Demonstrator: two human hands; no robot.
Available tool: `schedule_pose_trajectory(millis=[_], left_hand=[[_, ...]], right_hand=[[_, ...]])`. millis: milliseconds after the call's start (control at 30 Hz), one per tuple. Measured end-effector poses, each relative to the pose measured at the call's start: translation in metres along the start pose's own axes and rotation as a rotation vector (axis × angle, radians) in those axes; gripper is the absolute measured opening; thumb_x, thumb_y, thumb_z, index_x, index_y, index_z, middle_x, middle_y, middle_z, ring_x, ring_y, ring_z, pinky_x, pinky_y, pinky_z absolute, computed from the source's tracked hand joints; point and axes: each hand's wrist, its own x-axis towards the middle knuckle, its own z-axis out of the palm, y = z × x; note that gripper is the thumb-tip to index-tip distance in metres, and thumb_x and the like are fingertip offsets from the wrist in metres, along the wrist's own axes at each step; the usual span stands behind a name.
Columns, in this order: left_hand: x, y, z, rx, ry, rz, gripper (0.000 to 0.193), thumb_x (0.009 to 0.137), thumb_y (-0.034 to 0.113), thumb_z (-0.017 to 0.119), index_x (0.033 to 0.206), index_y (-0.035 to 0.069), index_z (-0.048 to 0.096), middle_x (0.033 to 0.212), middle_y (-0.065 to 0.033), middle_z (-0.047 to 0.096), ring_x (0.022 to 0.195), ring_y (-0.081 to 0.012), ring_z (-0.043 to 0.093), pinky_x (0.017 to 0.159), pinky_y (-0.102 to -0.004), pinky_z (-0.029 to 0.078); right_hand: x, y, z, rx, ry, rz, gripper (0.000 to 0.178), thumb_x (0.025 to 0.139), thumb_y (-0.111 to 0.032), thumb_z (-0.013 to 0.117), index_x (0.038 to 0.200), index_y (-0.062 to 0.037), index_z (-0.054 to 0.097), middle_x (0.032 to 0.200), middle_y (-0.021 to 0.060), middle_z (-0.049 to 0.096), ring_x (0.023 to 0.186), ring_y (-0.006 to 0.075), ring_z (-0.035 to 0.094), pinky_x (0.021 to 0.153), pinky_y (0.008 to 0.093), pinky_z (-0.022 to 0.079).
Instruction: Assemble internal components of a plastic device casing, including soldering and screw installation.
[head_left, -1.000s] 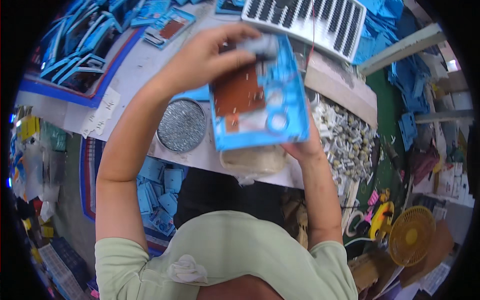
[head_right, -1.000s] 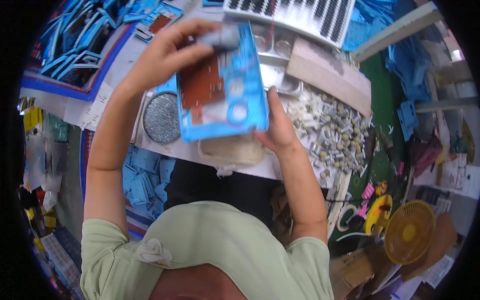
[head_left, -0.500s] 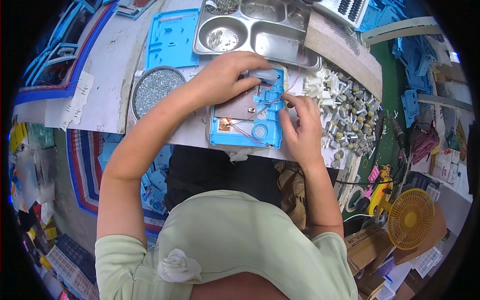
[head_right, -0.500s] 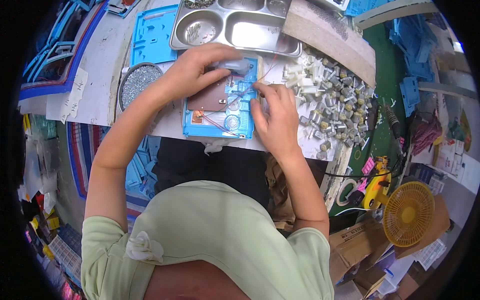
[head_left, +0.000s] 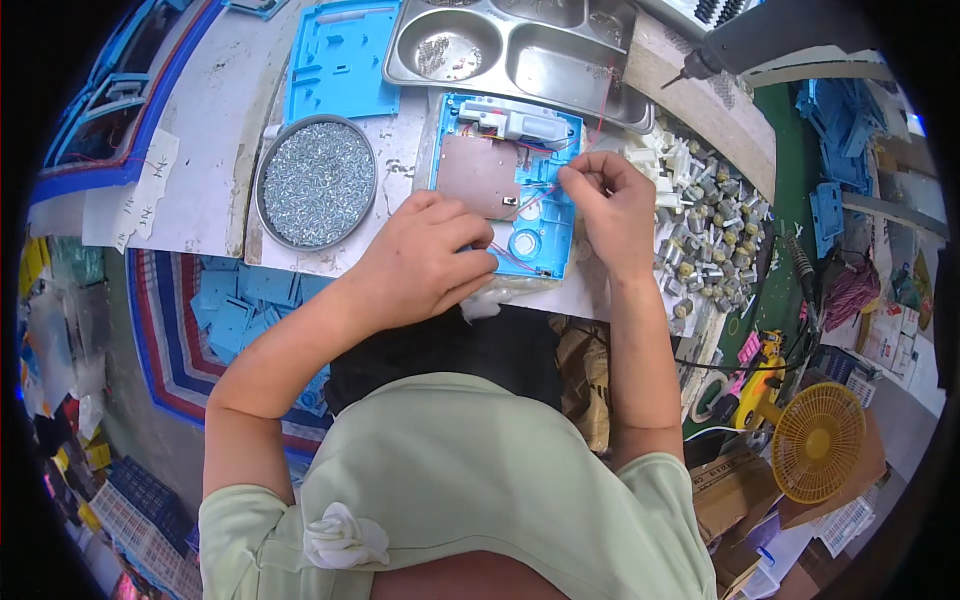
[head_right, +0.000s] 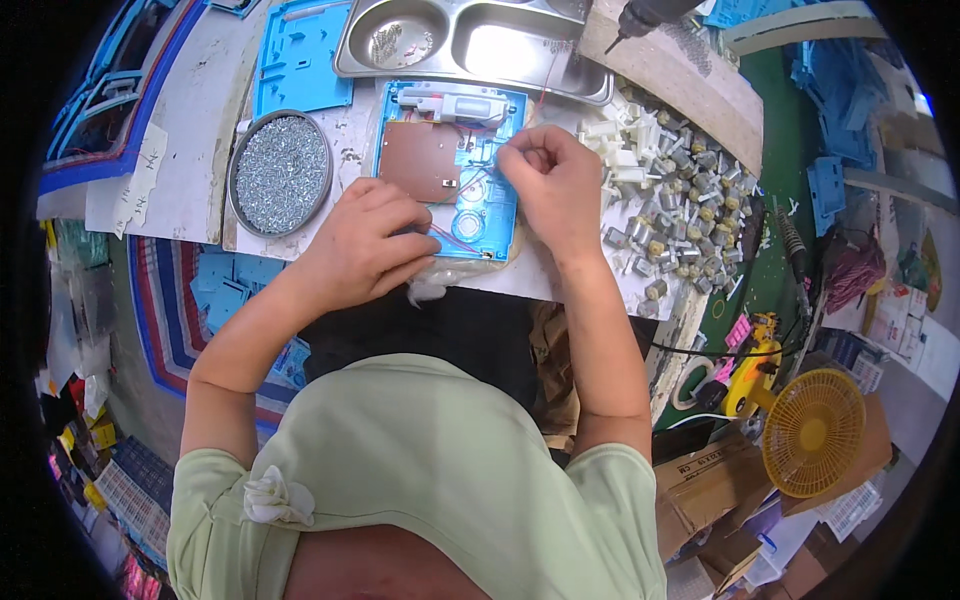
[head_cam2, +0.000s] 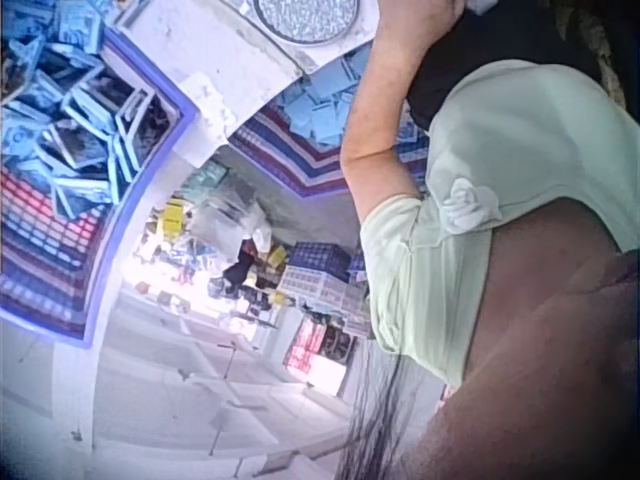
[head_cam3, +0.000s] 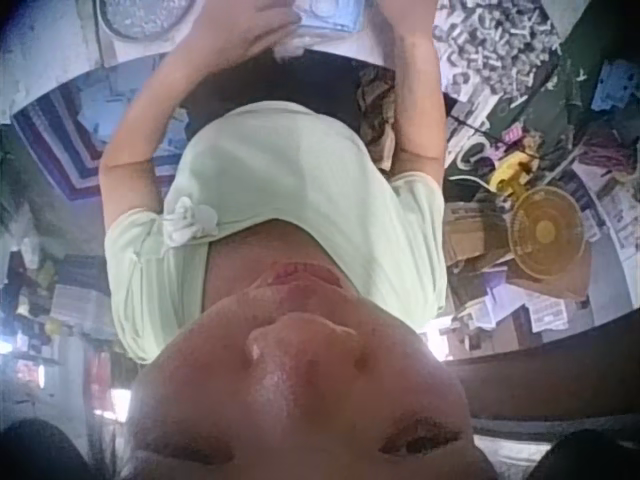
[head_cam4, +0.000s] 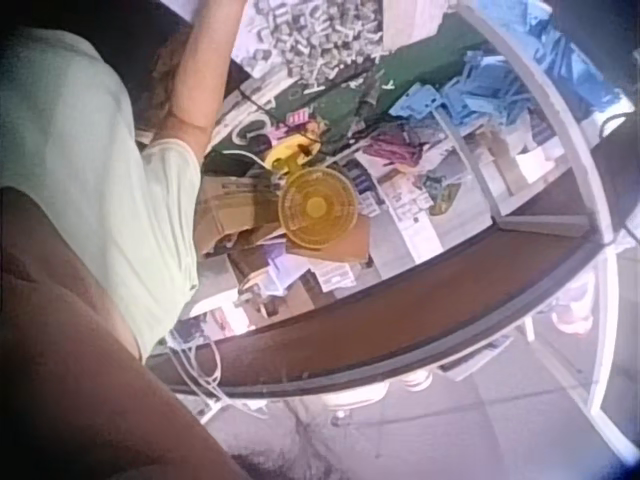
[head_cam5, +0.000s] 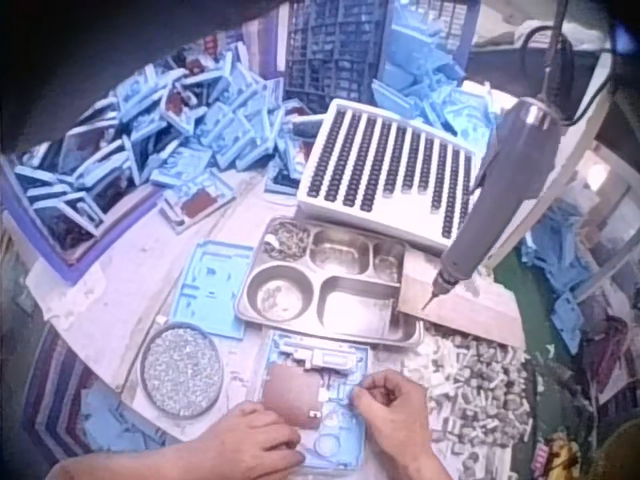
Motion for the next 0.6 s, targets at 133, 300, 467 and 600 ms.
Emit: schedule_pose_trajectory(millis=[133, 300, 467, 600], left_hand=[[0.018, 0.028, 0.002, -0.020, 0.179, -0.159, 0.023, 0.079, 0.019, 0.079, 0.098, 0.010, 0.071, 0.099, -0.0044, 0.064, 0.093, -0.0237, 0.061, 0.086, -0.0413, 0.042], [0.004, 0.025, 0.023, 0.045, 0.039, 0.115, 0.023, 0.076, 0.017, 0.073, 0.098, 0.012, 0.071, 0.090, -0.0009, 0.062, 0.085, -0.0203, 0.061, 0.085, -0.0383, 0.044], [0.000, 0.023, 0.022, -0.054, 0.117, 0.120, 0.017, 0.079, 0.014, 0.074, 0.095, 0.009, 0.068, 0.089, -0.0030, 0.063, 0.084, -0.0210, 0.063, 0.078, -0.0377, 0.048], [0.008, 0.026, 0.026, -0.175, 0.225, -0.008, 0.022, 0.082, 0.007, 0.078, 0.102, 0.009, 0.069, 0.090, -0.0055, 0.067, 0.078, -0.0269, 0.065, 0.066, -0.0405, 0.050]], right_hand=[[-0.033, -0.002, -0.009, -0.118, -0.003, -0.391, 0.015, 0.077, -0.005, 0.077, 0.091, -0.0021, 0.072, 0.072, 0.0037, 0.062, 0.066, 0.0147, 0.055, 0.063, 0.0298, 0.045], [-0.058, -0.034, -0.039, -0.035, -0.564, -0.484, 0.028, 0.073, 0.004, 0.073, 0.100, -0.0034, 0.075, 0.085, 0.0090, 0.071, 0.081, 0.0289, 0.065, 0.077, 0.0399, 0.052], [-0.022, -0.018, -0.027, -0.653, -0.069, -0.779, 0.048, 0.076, 0.005, 0.067, 0.122, -0.0058, 0.068, 0.097, 0.0093, 0.070, 0.087, 0.0320, 0.064, 0.081, 0.0420, 0.053], [0.003, -0.011, -0.026, -0.805, -0.077, -0.656, 0.063, 0.076, 0.004, 0.067, 0.138, -0.0082, 0.057, 0.097, 0.0101, 0.069, 0.091, 0.0332, 0.064, 0.079, 0.0439, 0.053]])
